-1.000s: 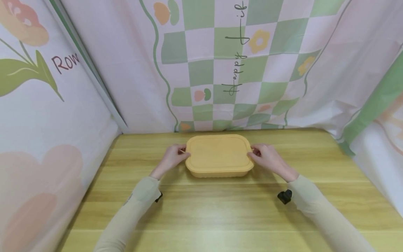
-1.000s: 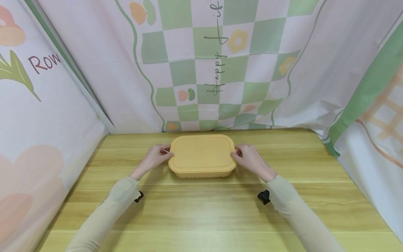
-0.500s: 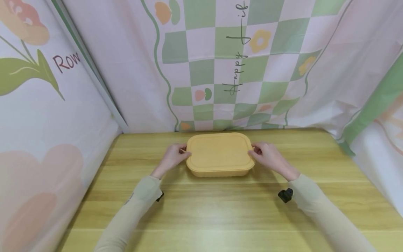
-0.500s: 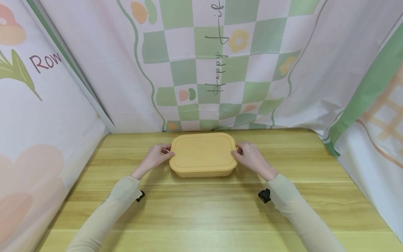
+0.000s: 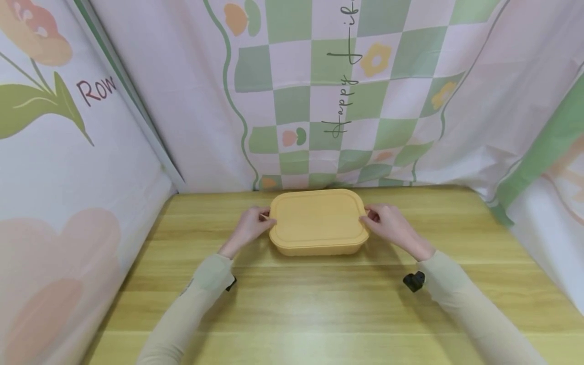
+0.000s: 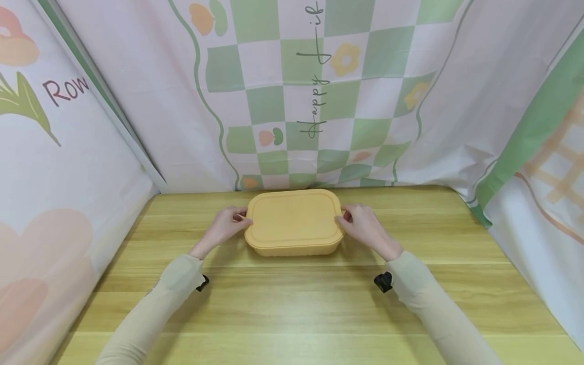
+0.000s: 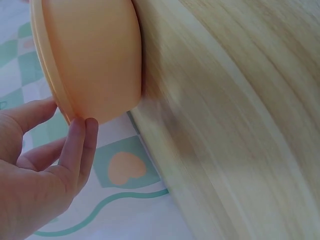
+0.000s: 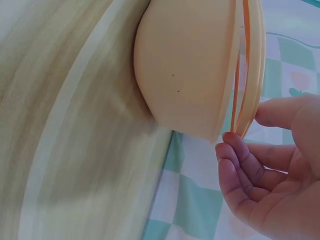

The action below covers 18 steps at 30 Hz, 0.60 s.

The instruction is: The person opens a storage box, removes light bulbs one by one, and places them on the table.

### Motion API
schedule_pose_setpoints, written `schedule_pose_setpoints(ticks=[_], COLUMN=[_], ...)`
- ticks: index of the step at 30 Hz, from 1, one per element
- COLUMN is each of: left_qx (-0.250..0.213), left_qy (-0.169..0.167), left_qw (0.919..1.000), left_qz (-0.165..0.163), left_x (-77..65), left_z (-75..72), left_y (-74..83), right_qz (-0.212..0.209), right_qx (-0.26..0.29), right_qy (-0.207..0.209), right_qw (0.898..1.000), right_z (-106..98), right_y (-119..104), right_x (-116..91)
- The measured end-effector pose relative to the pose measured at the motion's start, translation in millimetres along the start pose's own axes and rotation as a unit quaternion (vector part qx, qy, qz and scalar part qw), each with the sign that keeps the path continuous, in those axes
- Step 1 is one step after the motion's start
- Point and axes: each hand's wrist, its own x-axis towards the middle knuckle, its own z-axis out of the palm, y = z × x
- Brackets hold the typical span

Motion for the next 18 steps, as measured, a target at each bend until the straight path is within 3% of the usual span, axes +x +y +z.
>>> schedule_pose_setpoints(ticks=[5, 18], left_qx=[-0.005, -0.015], left_qy=[0.006, 0.014], left_qw=[1.0, 0.9995], left_qz=[0.005, -0.022], left_x=[-0.2, -8.9], left_z=[-3.0, -25.8], left_y=[1.3, 5.5], right_qz=[-0.001, -0.028], right_qx=[0.005, -0.024], right_qy=[-0.001, 0.016], right_qw=[1.0, 0.999], right_z=[-2, 4], right_y=[-3, -23], right_x=[-1, 2])
